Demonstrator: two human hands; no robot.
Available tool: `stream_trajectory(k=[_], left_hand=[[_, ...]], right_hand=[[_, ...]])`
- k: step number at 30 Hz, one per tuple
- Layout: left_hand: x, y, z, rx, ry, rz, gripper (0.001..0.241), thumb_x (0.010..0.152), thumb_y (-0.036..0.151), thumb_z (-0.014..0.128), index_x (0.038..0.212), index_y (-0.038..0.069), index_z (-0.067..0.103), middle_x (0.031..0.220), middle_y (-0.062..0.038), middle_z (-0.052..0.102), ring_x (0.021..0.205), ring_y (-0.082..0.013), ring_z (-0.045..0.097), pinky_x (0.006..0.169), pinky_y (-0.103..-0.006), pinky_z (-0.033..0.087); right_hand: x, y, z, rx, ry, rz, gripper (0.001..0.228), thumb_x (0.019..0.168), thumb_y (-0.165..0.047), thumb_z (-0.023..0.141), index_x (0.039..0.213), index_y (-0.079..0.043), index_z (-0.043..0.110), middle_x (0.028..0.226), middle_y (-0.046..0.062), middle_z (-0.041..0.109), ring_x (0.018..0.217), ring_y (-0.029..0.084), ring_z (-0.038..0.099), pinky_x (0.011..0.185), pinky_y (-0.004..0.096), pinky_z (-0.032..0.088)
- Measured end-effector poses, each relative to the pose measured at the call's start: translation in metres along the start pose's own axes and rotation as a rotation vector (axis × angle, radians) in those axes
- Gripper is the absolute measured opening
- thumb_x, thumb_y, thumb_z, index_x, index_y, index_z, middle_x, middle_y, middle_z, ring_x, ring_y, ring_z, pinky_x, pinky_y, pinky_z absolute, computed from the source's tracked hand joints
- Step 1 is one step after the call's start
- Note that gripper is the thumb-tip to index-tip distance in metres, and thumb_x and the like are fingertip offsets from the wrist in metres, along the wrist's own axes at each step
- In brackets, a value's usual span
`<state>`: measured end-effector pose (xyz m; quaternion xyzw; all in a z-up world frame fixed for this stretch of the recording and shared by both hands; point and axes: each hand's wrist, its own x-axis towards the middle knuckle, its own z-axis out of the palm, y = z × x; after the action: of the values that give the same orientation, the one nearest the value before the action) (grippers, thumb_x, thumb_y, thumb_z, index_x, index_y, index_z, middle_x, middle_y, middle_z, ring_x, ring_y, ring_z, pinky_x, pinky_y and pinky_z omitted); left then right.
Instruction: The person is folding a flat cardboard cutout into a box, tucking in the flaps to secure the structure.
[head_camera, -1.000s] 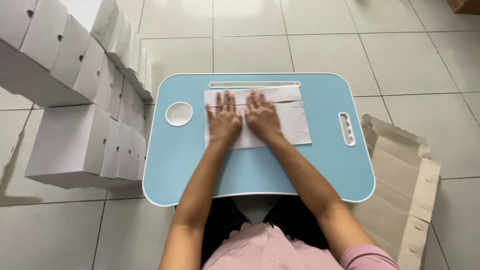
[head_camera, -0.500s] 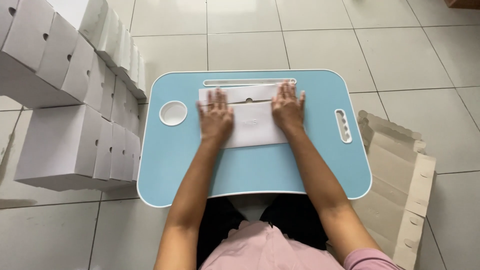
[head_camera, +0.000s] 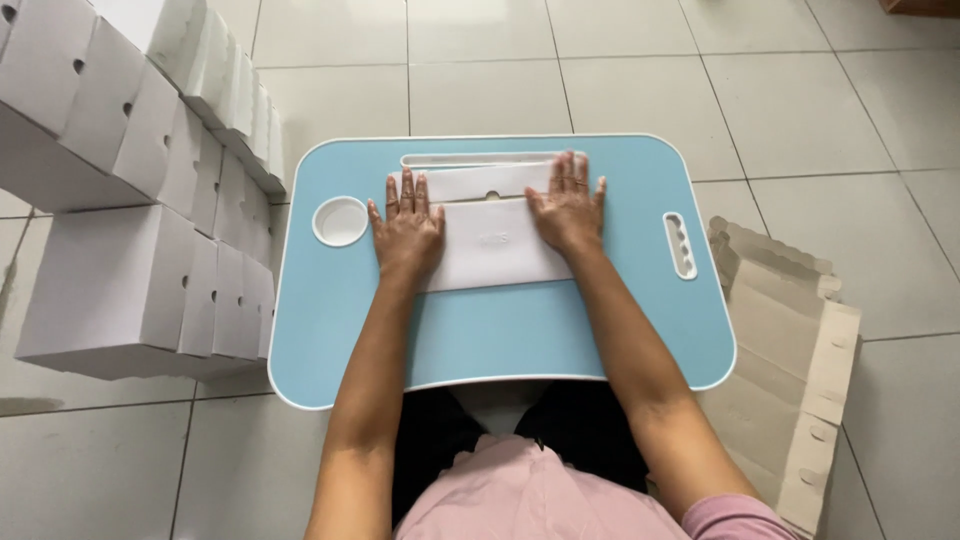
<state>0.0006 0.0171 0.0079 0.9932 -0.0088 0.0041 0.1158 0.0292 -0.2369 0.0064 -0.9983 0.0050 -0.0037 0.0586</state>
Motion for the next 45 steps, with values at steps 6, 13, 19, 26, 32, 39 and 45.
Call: stream_trajectory(k=[6,13,19,26,32,39,45], left_hand=[[0.002,0.004,0.001,0.000,-0.026,-0.040,0.066,0.108,0.053,0.022,0.164,0.019,0.019,0.173,-0.002,0.006,0.158,-0.0271,0.003,0.123,-0.0654,0.005],[0.003,0.001,0.012,-0.023,-0.002,-0.016,0.064,0.108,0.048,0.025,0.164,0.017,0.020,0.173,-0.005,0.009,0.159,-0.0270,0.005,0.122,-0.0672,0.008],[0.003,0.051,0.024,0.164,0.109,0.019,0.062,0.102,0.032,0.037,0.160,0.012,0.033,0.169,-0.010,0.026,0.157,-0.0305,0.014,0.119,-0.0706,0.011],[-0.002,0.085,0.028,0.023,-0.037,0.307,0.063,0.105,0.038,0.031,0.165,0.018,0.020,0.173,-0.004,0.010,0.158,-0.0280,0.008,0.122,-0.0636,0.011],[0.005,0.014,0.010,0.066,-0.014,0.108,0.061,0.109,0.041,0.025,0.165,0.020,0.018,0.172,-0.002,0.011,0.158,-0.0263,0.007,0.121,-0.0642,0.008],[0.007,0.012,0.006,0.018,-0.021,0.019,0.062,0.108,0.044,0.024,0.165,0.021,0.019,0.173,0.000,0.011,0.158,-0.0260,0.006,0.123,-0.0643,0.006],[0.009,0.005,0.011,-0.004,-0.009,0.030,0.062,0.107,0.044,0.022,0.165,0.021,0.018,0.173,0.000,0.009,0.158,-0.0260,0.005,0.123,-0.0652,0.006]], right_hand=[[-0.016,-0.098,-0.006,0.078,-0.123,-0.176,0.070,0.108,-0.053,0.019,0.165,-0.012,0.013,0.173,0.006,0.006,0.159,0.030,-0.002,0.124,0.062,0.006],[0.006,-0.012,0.001,0.018,-0.060,-0.069,0.071,0.109,-0.055,0.025,0.165,-0.012,0.017,0.173,0.007,0.013,0.158,0.032,0.012,0.122,0.065,0.013],[0.016,0.015,0.007,-0.002,-0.035,0.010,0.073,0.108,-0.058,0.017,0.166,-0.012,0.016,0.173,0.006,0.010,0.159,0.031,0.006,0.123,0.065,0.009],[0.014,0.018,0.003,0.014,-0.023,0.009,0.072,0.109,-0.057,0.019,0.165,-0.012,0.019,0.173,0.006,0.013,0.159,0.030,0.007,0.123,0.064,0.010],[0.009,0.003,-0.003,-0.003,-0.014,0.037,0.066,0.109,-0.048,0.021,0.165,-0.012,0.019,0.173,0.004,0.011,0.159,0.028,-0.001,0.122,0.066,0.002],[-0.012,-0.095,-0.005,0.097,-0.042,-0.158,0.060,0.110,-0.034,0.029,0.165,-0.011,0.019,0.173,0.006,0.010,0.159,0.029,-0.002,0.122,0.066,0.007],[-0.006,-0.063,-0.014,0.139,-0.070,-0.082,0.059,0.111,-0.042,0.021,0.165,-0.019,0.017,0.172,-0.001,0.008,0.158,0.026,0.002,0.123,0.063,0.003]])
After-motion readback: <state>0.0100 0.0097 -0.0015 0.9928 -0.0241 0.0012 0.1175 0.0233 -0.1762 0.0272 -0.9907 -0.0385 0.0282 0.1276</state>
